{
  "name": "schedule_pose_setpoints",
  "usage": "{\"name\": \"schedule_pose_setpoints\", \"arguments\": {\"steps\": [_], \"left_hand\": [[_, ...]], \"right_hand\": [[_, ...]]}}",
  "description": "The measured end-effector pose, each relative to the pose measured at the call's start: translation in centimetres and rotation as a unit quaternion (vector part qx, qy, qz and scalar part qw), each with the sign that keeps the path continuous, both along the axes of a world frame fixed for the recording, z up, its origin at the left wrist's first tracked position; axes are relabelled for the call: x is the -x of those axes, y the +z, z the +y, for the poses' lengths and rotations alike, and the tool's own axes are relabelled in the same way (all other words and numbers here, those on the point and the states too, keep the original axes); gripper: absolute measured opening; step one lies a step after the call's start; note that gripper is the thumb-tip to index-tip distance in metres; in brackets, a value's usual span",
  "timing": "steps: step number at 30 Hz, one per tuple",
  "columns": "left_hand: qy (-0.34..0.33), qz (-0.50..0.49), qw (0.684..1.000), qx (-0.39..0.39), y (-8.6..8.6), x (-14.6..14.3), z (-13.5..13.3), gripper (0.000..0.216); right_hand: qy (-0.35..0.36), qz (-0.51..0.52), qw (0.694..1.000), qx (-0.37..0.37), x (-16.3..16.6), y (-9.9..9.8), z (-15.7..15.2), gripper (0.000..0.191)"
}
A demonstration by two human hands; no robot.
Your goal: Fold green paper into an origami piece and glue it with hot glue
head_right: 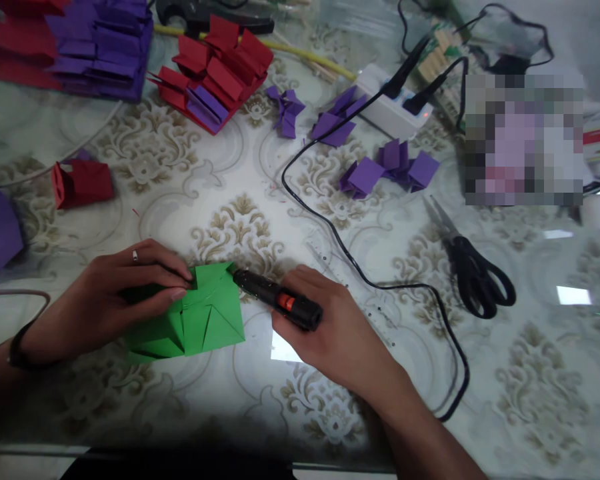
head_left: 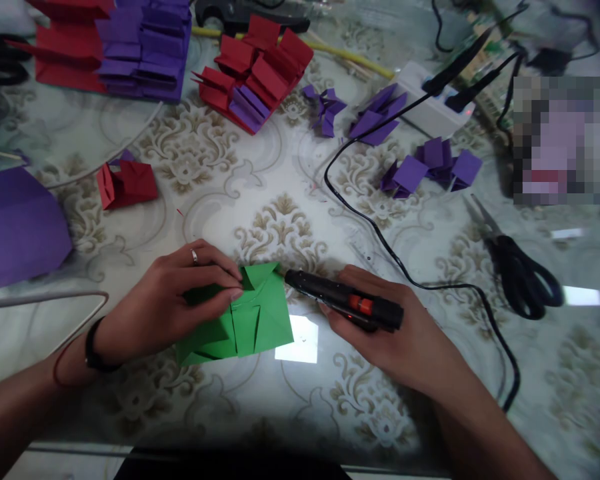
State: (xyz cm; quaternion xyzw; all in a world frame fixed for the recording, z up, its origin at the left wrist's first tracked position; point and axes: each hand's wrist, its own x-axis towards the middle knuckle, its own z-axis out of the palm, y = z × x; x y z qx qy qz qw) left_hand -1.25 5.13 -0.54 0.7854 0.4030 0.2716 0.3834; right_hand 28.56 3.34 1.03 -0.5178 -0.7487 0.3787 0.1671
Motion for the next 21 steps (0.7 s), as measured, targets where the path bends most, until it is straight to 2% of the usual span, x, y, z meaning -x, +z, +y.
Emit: {"name": "schedule_pose_setpoints", "arguments": {"steps": [13,21], "left_hand": [[0.01,0.0,1.0,0.002,0.19,-0.01,0.09,0.011],[0.008,-0.008,1.0,-0.003,0.17,-0.11,0.1,0.01]], "right_hand": [[-0.039,0.0,0.999,0.012,-0.11,-0.24,-0.1,0.029],[-0.031,0.001,1.0,0.002,-0.26,-0.6,-0.11,0.03]]}}
